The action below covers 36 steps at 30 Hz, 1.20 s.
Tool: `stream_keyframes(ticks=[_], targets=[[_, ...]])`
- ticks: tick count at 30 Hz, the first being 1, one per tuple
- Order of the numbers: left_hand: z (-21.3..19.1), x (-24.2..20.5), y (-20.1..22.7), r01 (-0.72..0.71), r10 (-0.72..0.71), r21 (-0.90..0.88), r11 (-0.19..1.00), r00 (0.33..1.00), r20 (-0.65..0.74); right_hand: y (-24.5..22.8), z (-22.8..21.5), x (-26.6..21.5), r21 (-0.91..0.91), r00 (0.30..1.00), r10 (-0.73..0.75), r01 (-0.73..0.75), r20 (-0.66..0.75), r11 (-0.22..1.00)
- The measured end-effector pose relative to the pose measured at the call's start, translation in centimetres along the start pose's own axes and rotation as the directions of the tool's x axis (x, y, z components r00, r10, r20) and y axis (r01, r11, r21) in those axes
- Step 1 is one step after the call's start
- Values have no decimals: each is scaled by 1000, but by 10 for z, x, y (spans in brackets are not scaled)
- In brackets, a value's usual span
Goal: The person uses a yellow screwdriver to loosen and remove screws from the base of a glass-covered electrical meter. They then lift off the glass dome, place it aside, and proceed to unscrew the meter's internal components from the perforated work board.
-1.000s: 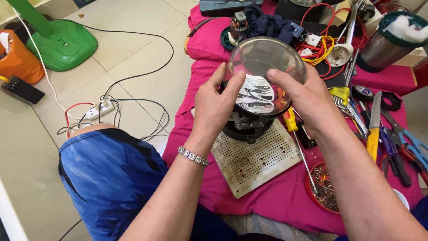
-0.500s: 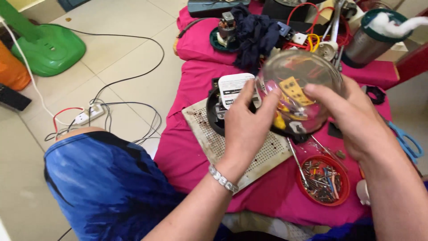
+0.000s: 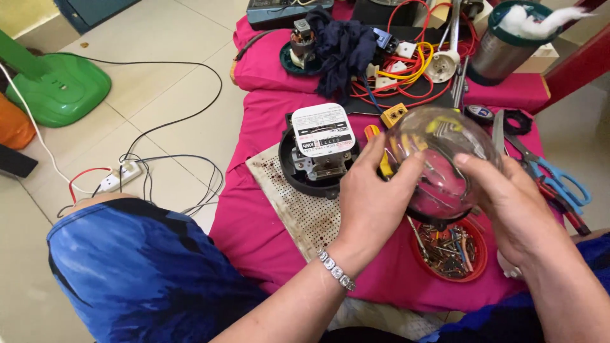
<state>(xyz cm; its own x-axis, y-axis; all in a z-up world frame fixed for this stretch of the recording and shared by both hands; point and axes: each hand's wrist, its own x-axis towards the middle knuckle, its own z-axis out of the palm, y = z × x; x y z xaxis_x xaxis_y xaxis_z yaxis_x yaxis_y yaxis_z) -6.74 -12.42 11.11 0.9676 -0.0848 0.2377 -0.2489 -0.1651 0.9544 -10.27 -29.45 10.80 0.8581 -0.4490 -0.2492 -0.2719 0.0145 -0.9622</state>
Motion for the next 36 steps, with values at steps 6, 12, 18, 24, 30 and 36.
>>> stream_keyframes(ticks=[6, 12, 18, 24, 30, 36], targets=[[5, -18, -29, 370, -365, -43, 928, 927, 85, -5, 13, -12, -239, 973, 209, -228, -101, 944], [7, -20, -39, 511, -509, -32, 859, 859, 49, 1, 19, -12, -209, 985, 158, -170, -75, 963], [14, -20, -49, 656, -654, -121, 745, 754, 60, 18, 16, -7, -390, 998, 40, -59, -57, 919], [17, -22, -55, 682, -678, -183, 708, 729, 91, 22, 15, -6, -199, 995, 93, -96, -23, 975], [18, -18, -48, 810, -777, -300, 504, 577, 253, 25, 13, 0, -282, 993, 66, -91, -97, 955], [22, -19, -55, 747, -721, -404, 528, 646, 252, 24, 8, -1, -307, 990, -19, -26, -143, 951]])
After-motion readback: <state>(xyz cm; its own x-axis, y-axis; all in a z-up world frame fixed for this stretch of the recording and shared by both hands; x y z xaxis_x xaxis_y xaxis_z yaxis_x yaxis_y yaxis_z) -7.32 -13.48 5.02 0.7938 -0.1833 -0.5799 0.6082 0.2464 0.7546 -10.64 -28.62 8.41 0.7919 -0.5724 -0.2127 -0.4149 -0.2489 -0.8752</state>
